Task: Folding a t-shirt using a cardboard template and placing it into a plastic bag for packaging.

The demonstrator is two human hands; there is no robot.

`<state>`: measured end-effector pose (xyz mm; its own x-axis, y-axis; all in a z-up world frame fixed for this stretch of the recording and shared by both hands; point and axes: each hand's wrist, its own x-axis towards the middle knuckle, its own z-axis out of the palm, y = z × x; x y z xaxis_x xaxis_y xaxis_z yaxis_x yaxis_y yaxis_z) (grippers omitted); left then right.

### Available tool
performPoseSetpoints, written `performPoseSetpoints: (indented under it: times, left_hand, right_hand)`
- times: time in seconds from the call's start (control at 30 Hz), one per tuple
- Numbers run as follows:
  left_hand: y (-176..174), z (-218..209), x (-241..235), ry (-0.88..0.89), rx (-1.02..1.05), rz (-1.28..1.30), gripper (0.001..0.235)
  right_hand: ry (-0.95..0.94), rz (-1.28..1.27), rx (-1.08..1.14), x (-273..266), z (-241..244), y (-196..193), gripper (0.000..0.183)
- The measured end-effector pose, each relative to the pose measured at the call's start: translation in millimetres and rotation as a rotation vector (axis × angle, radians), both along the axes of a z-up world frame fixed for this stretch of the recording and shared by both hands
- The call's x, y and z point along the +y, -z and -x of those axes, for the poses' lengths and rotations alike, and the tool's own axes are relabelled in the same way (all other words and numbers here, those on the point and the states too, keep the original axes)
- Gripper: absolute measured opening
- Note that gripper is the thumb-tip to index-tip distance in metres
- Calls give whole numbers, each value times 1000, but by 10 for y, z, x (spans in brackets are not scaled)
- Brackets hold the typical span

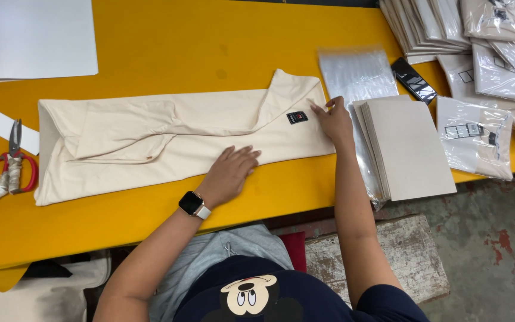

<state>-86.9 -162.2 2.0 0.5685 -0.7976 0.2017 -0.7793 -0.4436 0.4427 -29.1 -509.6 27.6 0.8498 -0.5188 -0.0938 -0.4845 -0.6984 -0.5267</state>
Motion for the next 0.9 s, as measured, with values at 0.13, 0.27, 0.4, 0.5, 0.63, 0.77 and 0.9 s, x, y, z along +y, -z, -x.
performPoseSetpoints:
  times: [0.13,0.27,0.4,0.5,0.63,0.77,0.9]
  left_hand:
    - [-312,43,20,89,97,-189,47]
    - [-212,4,17,76,48,-132,55]
    - [-218,9,-14,80,106,-249,60]
    - [0,-61,57,-44,6,155,48]
    - [82,-155,126,-181,34,342,41]
    - [126,-134,93,-200,-80,448,33]
    - [67,-101,90,-228,-115,448,28]
  right_hand:
    - [-20,88,-21,4,109,25,40]
    - [-114,369,-291,42,-90,38,36]
    - [-670,689,-644,246,-685,-19,35]
    - [-921,916,-163,436,-1077,-1,74]
    - [-936,1158,-528,-109,-1375,197,11]
    - [-713,930,-716,-488,-637,-193,14]
    - [-474,954,-147,-719,274,-30,25]
